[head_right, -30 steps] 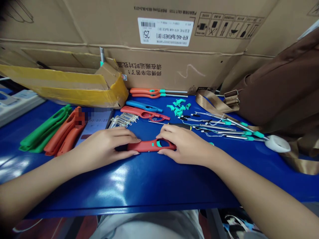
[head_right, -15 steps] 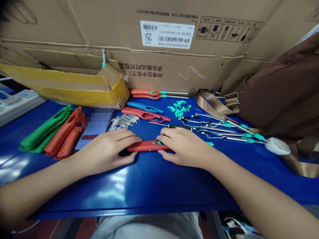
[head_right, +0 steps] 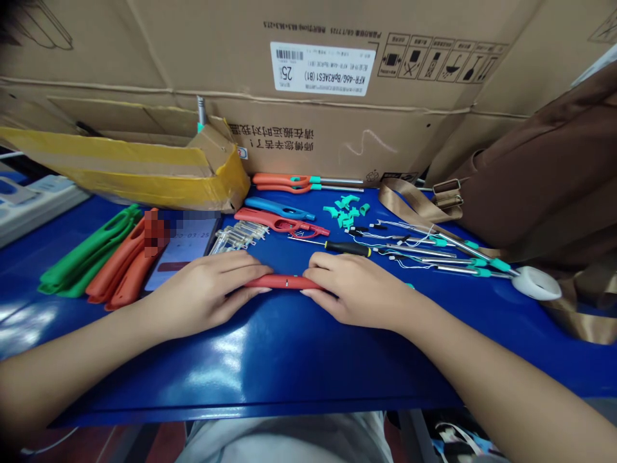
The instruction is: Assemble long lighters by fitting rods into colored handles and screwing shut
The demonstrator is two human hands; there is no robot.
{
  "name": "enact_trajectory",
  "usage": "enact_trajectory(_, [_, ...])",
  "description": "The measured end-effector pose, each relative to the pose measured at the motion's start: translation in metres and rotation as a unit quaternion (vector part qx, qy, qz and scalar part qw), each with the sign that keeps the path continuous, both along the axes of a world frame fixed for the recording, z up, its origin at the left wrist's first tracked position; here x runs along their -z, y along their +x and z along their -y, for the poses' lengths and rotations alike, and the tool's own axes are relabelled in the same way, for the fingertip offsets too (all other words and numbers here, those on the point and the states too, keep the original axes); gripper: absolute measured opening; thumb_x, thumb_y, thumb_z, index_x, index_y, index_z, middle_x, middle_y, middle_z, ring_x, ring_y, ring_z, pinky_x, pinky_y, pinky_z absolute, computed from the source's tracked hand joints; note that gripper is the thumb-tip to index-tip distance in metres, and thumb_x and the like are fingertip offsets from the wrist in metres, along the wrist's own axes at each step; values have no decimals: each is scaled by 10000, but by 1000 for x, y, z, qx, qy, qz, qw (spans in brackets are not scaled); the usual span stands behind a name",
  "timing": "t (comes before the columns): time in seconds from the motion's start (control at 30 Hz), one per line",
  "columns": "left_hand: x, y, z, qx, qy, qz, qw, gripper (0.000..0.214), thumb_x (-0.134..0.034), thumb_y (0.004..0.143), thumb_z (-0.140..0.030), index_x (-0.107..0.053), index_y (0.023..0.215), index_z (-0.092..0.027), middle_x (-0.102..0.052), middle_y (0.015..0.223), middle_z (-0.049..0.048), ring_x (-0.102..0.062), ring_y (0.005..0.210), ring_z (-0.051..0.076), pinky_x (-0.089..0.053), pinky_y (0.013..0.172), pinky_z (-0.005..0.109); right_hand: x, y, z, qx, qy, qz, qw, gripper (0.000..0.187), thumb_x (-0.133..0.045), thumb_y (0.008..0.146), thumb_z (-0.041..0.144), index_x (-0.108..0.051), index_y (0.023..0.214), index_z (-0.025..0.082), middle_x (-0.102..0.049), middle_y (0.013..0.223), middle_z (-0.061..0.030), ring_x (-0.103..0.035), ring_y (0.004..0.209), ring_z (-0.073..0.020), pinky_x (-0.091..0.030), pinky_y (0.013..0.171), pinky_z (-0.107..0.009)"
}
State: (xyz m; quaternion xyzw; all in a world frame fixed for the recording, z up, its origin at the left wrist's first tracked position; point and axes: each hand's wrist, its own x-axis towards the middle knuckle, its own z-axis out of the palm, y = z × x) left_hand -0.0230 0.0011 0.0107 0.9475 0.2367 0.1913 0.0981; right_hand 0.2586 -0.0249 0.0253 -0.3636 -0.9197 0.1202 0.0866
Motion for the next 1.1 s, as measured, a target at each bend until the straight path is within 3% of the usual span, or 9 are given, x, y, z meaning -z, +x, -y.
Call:
enact_trajectory(0.23, [-7, -4, -4, -8, 3, 10, 1000, 246, -508, 1056, -266, -665, 1155, -103, -696, 974, 99, -661, 890, 218, -529, 811, 330, -10, 14, -4, 4, 58, 42, 997, 319, -467, 1053, 346, -710, 944, 170, -680, 804, -56, -629, 721, -208, -462, 695, -347])
enact_trajectory(0.4, [-17, 2, 4, -49, -121, 65, 989, 240, -522, 1044, -322, -680, 1037, -140, -685, 901, 63, -643, 830, 191, -508, 760, 303, -13, 15, -4, 38, 99, 60, 993, 334, -416, 1062, 325, -688, 960, 162, -728, 859, -82, -674, 742, -244, -487, 695, -375])
enact_trajectory(0.47, [-18, 6, 7, -90, -252, 113, 957, 303, -513, 1046, -385, -681, 939, -157, -683, 811, 40, -629, 724, 164, -504, 678, 280, -14, 12, -3, 45, 100, 31, 994, 322, -401, 1072, 310, -679, 1128, 159, -765, 1028, -103, -717, 882, -256, -524, 773, -383])
enact_trajectory(0.57, [-15, 13, 11, -125, -468, 185, 855, 424, -465, 1051, -474, -667, 865, -150, -668, 688, 30, -554, 529, 123, -465, 508, 247, -15, 2, 5, 27, 112, 6, 993, 431, -437, 1072, 438, -589, 1364, 159, -743, 1204, -127, -712, 1047, -270, -553, 856, -398])
enact_trajectory(0.63, [-12, 16, 13, -131, -547, 207, 800, 449, -474, 1042, -499, -681, 883, -134, -673, 673, 43, -544, 501, 115, -458, 473, 235, -14, -5, 11, 10, 126, 18, 992, 524, -440, 1059, 517, -554, 1419, 153, -734, 1206, -136, -717, 1011, -268, -570, 798, -388])
enact_trajectory(0.7, [-11, 18, 15, -121, -572, 218, 781, 486, -453, 1046, -526, -706, 973, -118, -695, 705, 59, -566, 515, 118, -476, 473, 234, -13, -10, 16, 5, 133, 33, 991, 488, -368, 1088, 463, -569, 1408, 153, -745, 1137, -124, -726, 918, -251, -567, 711, -368])
enact_trajectory(0.77, [-12, 17, 16, -101, -530, 216, 813, 480, -460, 1045, -533, -715, 1099, -129, -725, 775, 61, -603, 562, 127, -513, 512, 241, -13, -11, 18, 9, 124, 30, 992, 461, -327, 1102, 402, -582, 1391, 149, -746, 1096, -116, -726, 885, -241, -558, 681, -354])
enact_trajectory(0.93, [-13, 10, 18, -6, -231, 129, 964, 294, -652, 988, -329, -677, 1256, -212, -754, 1063, 43, -705, 907, 166, -570, 850, 268, -14, -6, 18, -13, 60, -16, 998, 404, -397, 1085, 368, -586, 1383, 171, -729, 1107, -100, -710, 902, -218, -555, 732, -342])
enact_trajectory(1.1, [-4, 7, 17, 54, -126, 49, 989, 298, -555, 1048, -314, -630, 1293, -161, -737, 1022, 62, -708, 881, 176, -564, 824, 261, -11, -7, 18, -49, 8, -21, 999, 360, -382, 1087, 334, -647, 1259, 163, -735, 1127, -111, -711, 953, -225, -554, 782, -354])
